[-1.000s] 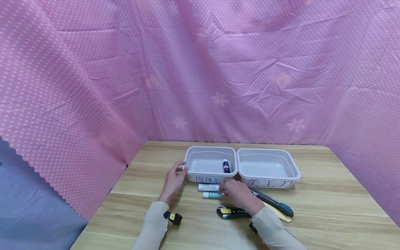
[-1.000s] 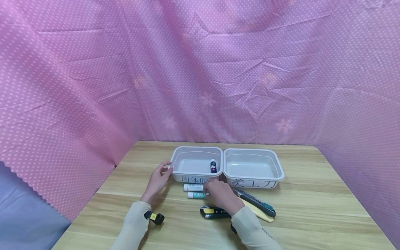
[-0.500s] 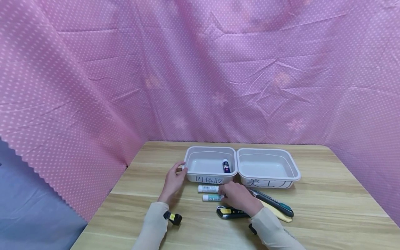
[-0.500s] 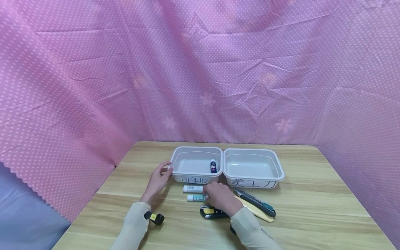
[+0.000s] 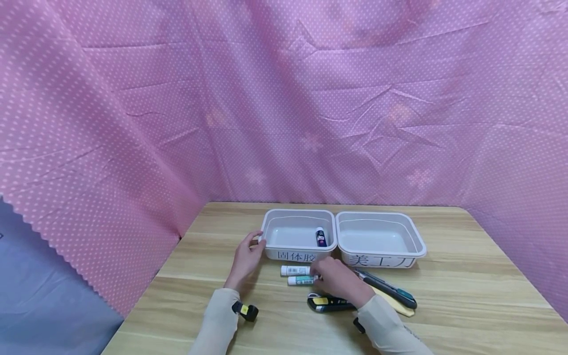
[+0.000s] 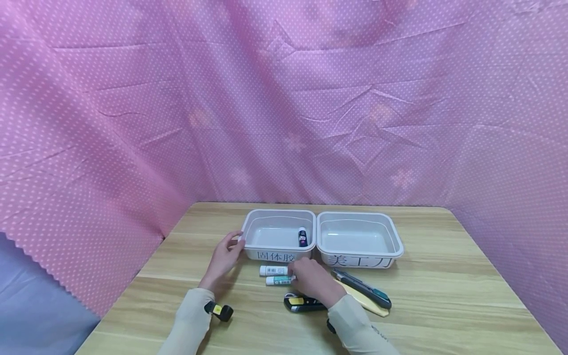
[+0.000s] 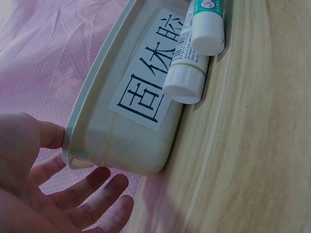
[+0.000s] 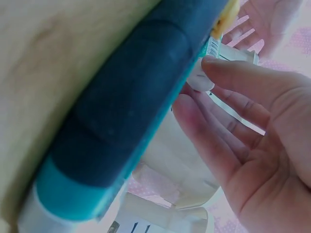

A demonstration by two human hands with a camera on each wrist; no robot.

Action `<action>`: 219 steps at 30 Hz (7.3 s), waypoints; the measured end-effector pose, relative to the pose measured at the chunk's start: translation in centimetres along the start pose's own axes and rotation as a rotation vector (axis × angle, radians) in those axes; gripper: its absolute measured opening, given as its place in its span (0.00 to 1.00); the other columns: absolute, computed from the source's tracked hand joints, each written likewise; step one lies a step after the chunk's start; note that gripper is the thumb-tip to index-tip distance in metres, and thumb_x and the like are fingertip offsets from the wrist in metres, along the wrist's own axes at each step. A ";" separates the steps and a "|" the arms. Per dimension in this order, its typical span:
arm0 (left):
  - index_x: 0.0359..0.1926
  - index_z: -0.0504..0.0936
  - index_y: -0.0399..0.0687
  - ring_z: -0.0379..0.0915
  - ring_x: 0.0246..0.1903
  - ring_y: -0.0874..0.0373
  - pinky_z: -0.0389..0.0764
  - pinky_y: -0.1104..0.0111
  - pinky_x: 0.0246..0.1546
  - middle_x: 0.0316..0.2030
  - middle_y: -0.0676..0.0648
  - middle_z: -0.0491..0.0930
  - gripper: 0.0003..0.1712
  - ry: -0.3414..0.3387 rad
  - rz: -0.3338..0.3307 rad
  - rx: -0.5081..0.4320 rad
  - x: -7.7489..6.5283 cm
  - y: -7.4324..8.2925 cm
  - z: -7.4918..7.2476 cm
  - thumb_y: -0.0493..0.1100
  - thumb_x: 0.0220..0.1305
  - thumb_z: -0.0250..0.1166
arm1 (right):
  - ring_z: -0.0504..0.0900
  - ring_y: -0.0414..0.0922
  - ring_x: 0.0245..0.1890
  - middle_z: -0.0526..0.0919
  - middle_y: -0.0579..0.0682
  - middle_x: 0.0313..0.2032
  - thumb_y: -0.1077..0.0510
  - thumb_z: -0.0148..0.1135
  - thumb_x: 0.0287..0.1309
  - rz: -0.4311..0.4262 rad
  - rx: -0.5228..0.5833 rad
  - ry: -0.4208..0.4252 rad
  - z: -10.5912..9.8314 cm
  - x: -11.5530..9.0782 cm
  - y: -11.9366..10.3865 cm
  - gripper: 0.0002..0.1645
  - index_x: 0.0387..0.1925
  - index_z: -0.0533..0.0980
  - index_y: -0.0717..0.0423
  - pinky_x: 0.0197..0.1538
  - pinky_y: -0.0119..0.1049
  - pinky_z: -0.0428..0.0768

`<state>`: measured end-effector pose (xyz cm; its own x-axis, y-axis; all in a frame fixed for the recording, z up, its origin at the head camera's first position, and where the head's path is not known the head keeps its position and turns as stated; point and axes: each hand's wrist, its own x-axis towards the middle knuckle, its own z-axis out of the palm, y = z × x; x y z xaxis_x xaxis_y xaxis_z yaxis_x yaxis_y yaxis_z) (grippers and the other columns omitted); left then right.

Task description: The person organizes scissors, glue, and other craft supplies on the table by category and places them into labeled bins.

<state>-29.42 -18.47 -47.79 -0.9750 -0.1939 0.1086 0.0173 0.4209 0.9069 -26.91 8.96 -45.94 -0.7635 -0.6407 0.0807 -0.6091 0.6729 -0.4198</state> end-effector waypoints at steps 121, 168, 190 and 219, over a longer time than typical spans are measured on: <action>0.65 0.77 0.45 0.84 0.47 0.38 0.84 0.58 0.45 0.52 0.31 0.82 0.21 0.028 0.060 -0.028 -0.4 -0.2 0.1 0.43 0.75 0.60 | 0.85 0.37 0.35 0.85 0.47 0.40 0.63 0.74 0.57 0.037 0.114 0.488 -2.9 -0.2 0.2 0.13 0.45 0.84 0.56 0.39 0.25 0.82; 0.67 0.76 0.49 0.83 0.48 0.43 0.84 0.59 0.47 0.54 0.34 0.81 0.22 0.015 0.020 -0.030 -0.2 -0.4 0.0 0.45 0.75 0.60 | 0.85 0.37 0.34 0.89 0.44 0.37 0.58 0.74 0.58 0.075 0.009 0.408 -2.4 -0.2 -0.1 0.12 0.45 0.85 0.51 0.38 0.32 0.83; 0.66 0.76 0.47 0.84 0.47 0.40 0.84 0.59 0.46 0.52 0.33 0.82 0.22 0.024 0.049 -0.034 -0.3 -0.4 0.1 0.44 0.75 0.61 | 0.85 0.38 0.39 0.89 0.43 0.42 0.55 0.71 0.62 -0.011 -0.080 0.209 -0.1 0.2 -0.5 0.10 0.46 0.86 0.49 0.41 0.35 0.84; 0.66 0.76 0.49 0.82 0.50 0.41 0.84 0.55 0.50 0.55 0.33 0.81 0.22 0.017 0.030 -0.026 -0.4 -0.1 0.0 0.45 0.75 0.60 | 0.80 0.36 0.34 0.86 0.46 0.44 0.58 0.74 0.58 -0.067 -0.078 0.070 0.3 -0.4 -0.5 0.15 0.48 0.84 0.52 0.36 0.32 0.80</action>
<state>-29.00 -18.46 -47.97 -0.9700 -0.1972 0.1425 0.0522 0.4034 0.9135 -26.21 8.77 -46.01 -0.7317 -0.6601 0.1702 -0.6724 0.6578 -0.3395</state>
